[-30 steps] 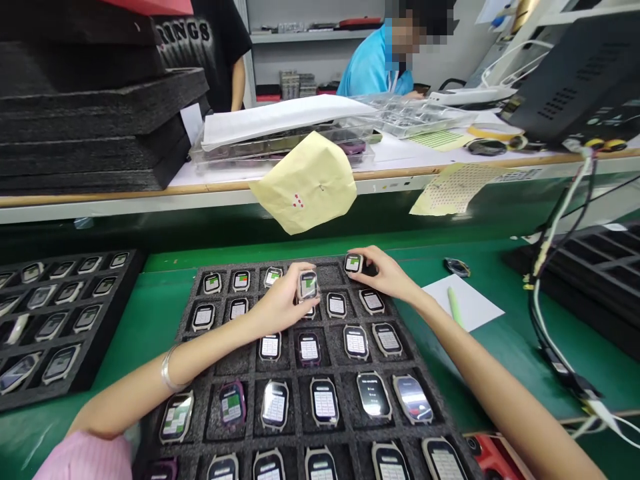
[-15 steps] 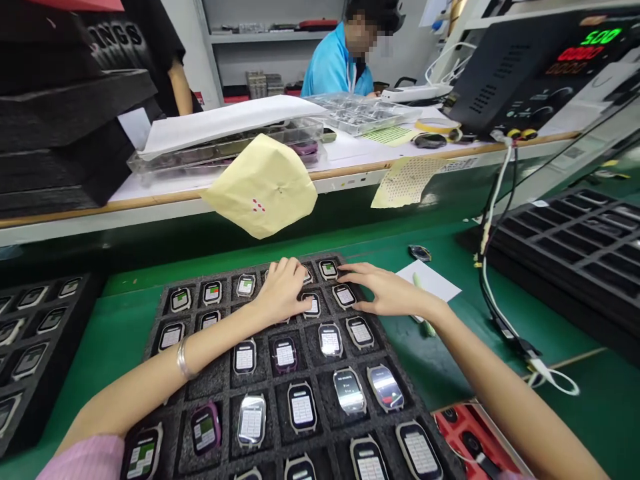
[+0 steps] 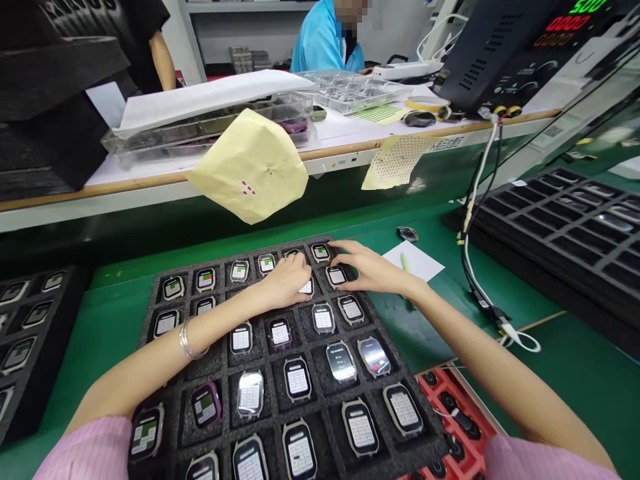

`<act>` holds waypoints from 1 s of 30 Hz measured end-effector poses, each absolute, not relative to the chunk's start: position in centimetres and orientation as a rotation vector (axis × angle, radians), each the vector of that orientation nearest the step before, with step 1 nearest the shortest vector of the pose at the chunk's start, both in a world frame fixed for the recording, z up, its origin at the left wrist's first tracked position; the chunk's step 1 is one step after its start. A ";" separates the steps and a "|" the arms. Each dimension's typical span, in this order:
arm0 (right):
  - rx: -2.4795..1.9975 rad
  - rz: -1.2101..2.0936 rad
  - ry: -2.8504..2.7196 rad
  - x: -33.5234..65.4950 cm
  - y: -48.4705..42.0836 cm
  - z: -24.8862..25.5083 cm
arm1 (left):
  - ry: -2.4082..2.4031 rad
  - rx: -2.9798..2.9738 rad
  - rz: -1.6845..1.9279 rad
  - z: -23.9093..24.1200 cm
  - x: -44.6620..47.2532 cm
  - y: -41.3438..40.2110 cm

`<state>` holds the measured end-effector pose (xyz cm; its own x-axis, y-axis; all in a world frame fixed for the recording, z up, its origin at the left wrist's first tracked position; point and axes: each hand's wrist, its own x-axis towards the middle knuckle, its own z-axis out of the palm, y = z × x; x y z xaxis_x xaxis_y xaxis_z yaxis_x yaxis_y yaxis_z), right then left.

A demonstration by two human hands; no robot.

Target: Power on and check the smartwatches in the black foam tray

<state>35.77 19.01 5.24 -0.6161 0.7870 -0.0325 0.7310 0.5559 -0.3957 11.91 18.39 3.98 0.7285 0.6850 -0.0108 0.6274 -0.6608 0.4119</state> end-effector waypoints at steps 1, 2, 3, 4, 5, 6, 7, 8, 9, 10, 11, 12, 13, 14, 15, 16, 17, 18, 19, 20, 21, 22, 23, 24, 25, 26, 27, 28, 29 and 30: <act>-1.270 0.629 -2.568 35.8 18.8 5.2 | 0.996 2.528 0.250 3.8 11.5 18.1; -1.240 0.729 -2.462 35.7 18.5 5.3 | 0.987 2.489 0.318 3.7 10.9 17.7; -1.202 0.863 -2.314 35.6 18.2 5.3 | 0.977 2.395 0.411 3.7 10.3 17.2; -1.155 1.025 -2.136 35.3 17.9 5.4 | 0.958 2.232 0.517 3.8 9.7 16.6; -1.094 1.188 -1.943 34.9 17.5 5.5 | 0.928 2.008 0.620 4.1 9.0 16.0; -1.028 1.332 -1.758 34.4 17.1 5.6 | 0.886 1.748 0.710 4.5 8.3 15.5; -0.958 1.452 -1.588 33.8 16.8 5.8 | 0.838 1.491 0.780 5.0 7.6 15.0; -0.889 1.542 -1.440 33.0 16.5 6.1 | 0.799 1.278 0.833 5.7 7.0 14.5; -0.830 1.604 -1.325 32.1 16.3 6.3 | 0.776 1.135 0.873 6.4 6.4 14.0; -0.785 1.642 -1.240 31.1 16.0 6.6 | 0.761 1.040 0.912 7.0 5.8 13.7; -0.756 1.665 -1.183 30.0 15.8 6.9 | 0.748 0.974 0.944 7.6 5.3 13.3; -0.745 1.684 -1.154 29.0 15.6 7.1 | 0.738 0.923 0.967 8.1 4.8 13.0; -0.746 1.696 -1.147 28.0 15.3 7.3 | 0.730 0.881 0.980 8.4 4.3 12.7; -0.762 1.702 -1.161 27.1 15.0 7.4 | 0.728 0.846 0.989 8.5 3.9 12.5; -0.789 1.706 -1.192 26.3 14.8 7.4 | 0.733 0.816 0.996 8.5 3.6 12.2; -0.826 1.702 -1.234 25.6 14.5 7.4 | 0.740 0.789 1.004 8.4 3.3 12.0; -0.865 1.696 -1.278 25.0 14.2 7.3 | 0.746 0.765 1.007 8.3 3.1 11.8; -0.902 1.689 -1.321 24.5 13.9 7.3 | 0.748 0.743 1.003 8.0 2.9 11.6; -0.936 1.682 -1.356 24.2 13.7 7.2 | 0.747 0.722 0.994 7.8 2.8 11.4; -0.959 1.676 -1.383 24.0 13.5 7.2 | 0.743 0.703 0.982 7.5 2.7 11.2; -0.968 1.671 -1.403 23.8 13.4 7.2 | 0.738 0.685 0.969 7.3 2.7 11.1; -0.966 1.663 -1.417 23.7 13.3 7.2 | 0.732 0.665 0.955 7.2 2.7 10.9; -0.959 1.650 -1.430 23.7 13.2 7.3 | 0.722 0.645 0.941 7.0 2.7 10.8; -0.952 1.631 -1.445 23.6 13.2 7.4 | 0.706 0.624 0.925 7.0 2.7 10.7; -0.948 1.604 -1.455 23.6 13.2 7.5 | 0.687 0.604 0.910 7.0 2.7 10.7; -0.953 1.572 -1.462 23.6 13.2 7.6 | 0.668 0.586 0.901 7.0 2.7 10.6; -0.965 1.533 -1.462 23.6 13.2 7.6 | 0.654 0.578 0.901 7.0 2.7 10.5; -0.977 1.496 -1.460 23.6 13.2 7.7 | 0.650 0.581 0.906 7.0 2.8 10.4; -0.989 1.463 -1.456 23.5 13.1 7.8 | 0.659 0.595 0.917 7.1 2.8 10.3; -1.000 1.438 -1.455 23.5 13.1 7.8 | 0.680 0.620 0.929 7.1 2.9 10.1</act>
